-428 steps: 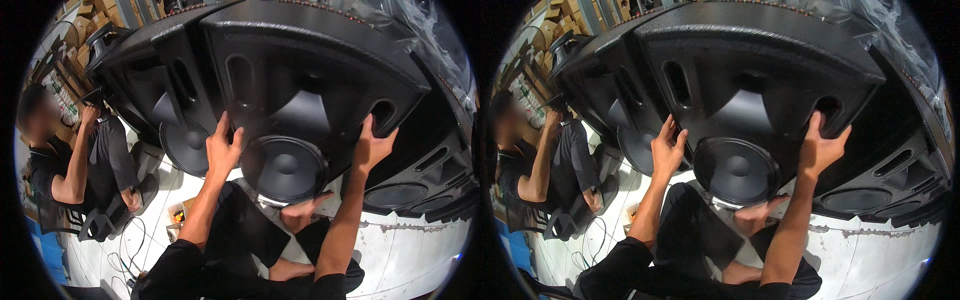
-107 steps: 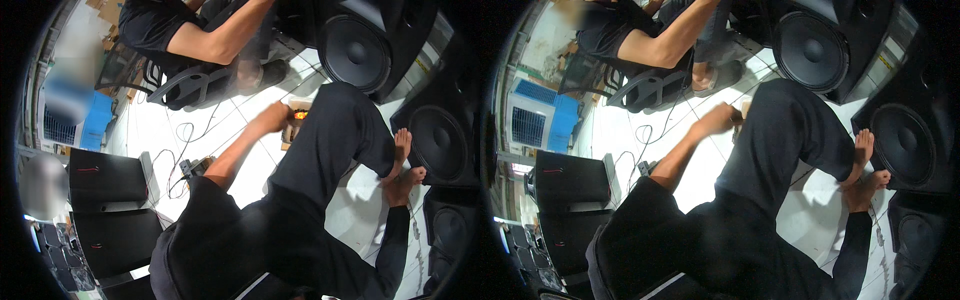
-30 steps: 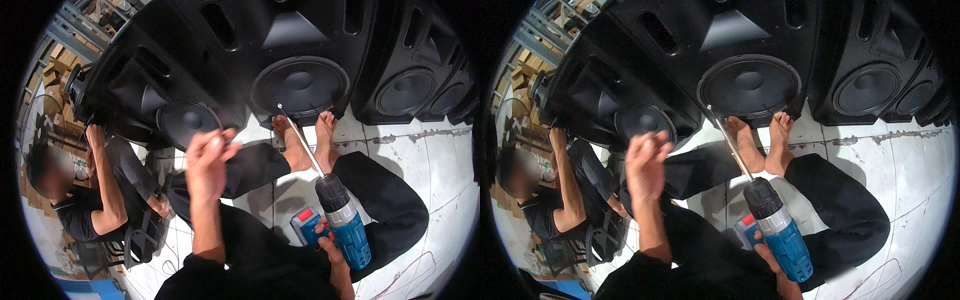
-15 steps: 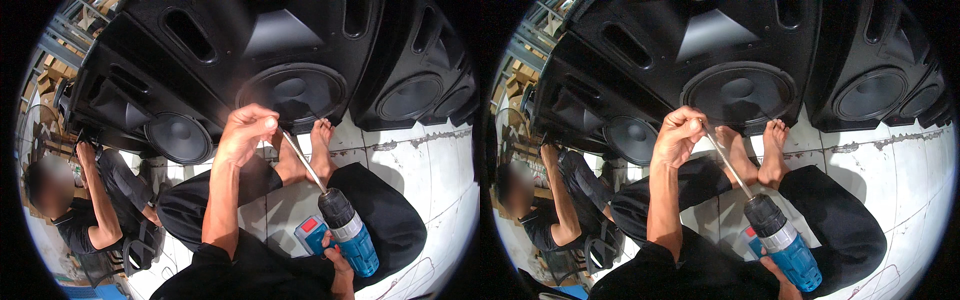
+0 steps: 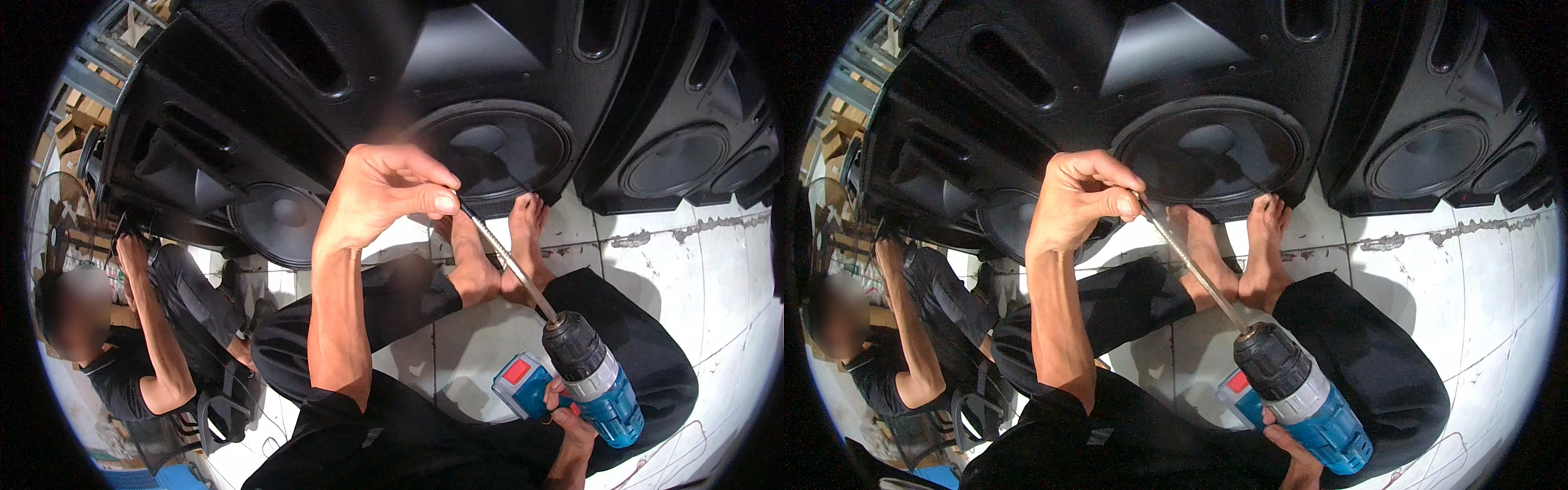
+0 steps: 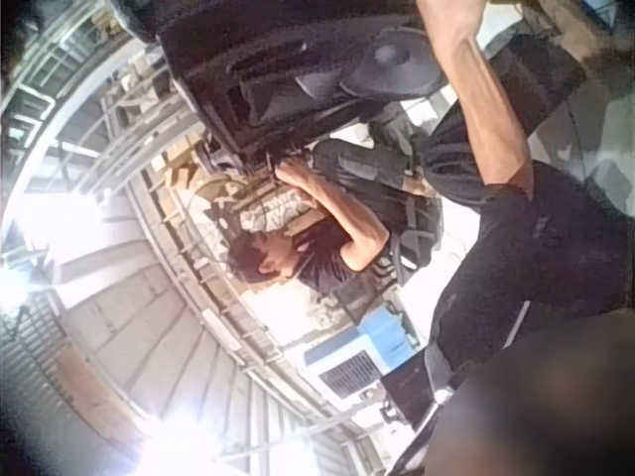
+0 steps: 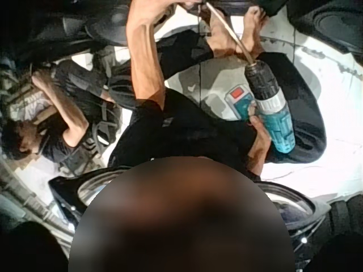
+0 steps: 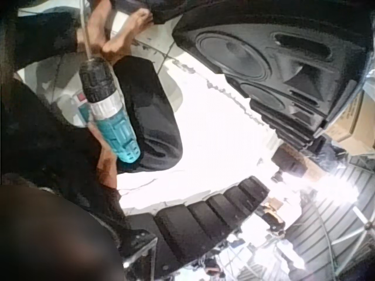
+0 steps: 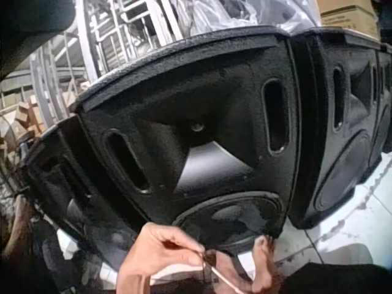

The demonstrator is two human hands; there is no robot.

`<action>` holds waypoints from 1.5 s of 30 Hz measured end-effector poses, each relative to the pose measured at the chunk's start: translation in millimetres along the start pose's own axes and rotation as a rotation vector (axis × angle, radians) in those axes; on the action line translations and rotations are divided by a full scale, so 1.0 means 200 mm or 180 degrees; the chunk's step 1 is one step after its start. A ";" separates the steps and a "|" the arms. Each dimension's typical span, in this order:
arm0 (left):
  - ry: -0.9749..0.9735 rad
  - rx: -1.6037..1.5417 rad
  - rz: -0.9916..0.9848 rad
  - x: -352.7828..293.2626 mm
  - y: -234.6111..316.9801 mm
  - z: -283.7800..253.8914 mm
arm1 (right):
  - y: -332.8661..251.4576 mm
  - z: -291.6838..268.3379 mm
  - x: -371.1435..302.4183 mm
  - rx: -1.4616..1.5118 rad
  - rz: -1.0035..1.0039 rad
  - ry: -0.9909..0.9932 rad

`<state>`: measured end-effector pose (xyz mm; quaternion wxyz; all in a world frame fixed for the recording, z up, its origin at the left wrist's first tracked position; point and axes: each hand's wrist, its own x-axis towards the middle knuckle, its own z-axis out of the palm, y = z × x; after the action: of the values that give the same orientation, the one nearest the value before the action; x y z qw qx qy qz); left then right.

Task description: The person uses a cordless drill to fasten screws around the perimeter of a speaker cone into a large black speaker enclosure. The person repeatedly picks up screws, aligns them with the drill bit, and drives them into the speaker frame while sitting on the floor.

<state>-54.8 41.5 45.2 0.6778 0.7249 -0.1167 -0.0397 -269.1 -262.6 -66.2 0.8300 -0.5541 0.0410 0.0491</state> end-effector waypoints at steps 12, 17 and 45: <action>-0.1000 -0.0247 -0.0342 0.17 -0.06 -0.07 | -0.11 0.01 0.08 0.0566 0.1465 0.0097; -0.0841 -0.3181 -0.0481 0.25 -0.32 0.19 | 0.16 0.26 0.00 -0.1175 -0.0406 0.0782; -0.0353 -0.2606 -0.0077 0.32 -0.29 0.20 | 0.20 0.32 0.12 -0.2901 -0.1024 0.0773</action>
<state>6.2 -8.9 -8.5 0.9023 0.3935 -0.1190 -0.1298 -248.9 -188.2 -80.8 0.4897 -0.8615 0.0257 -0.1314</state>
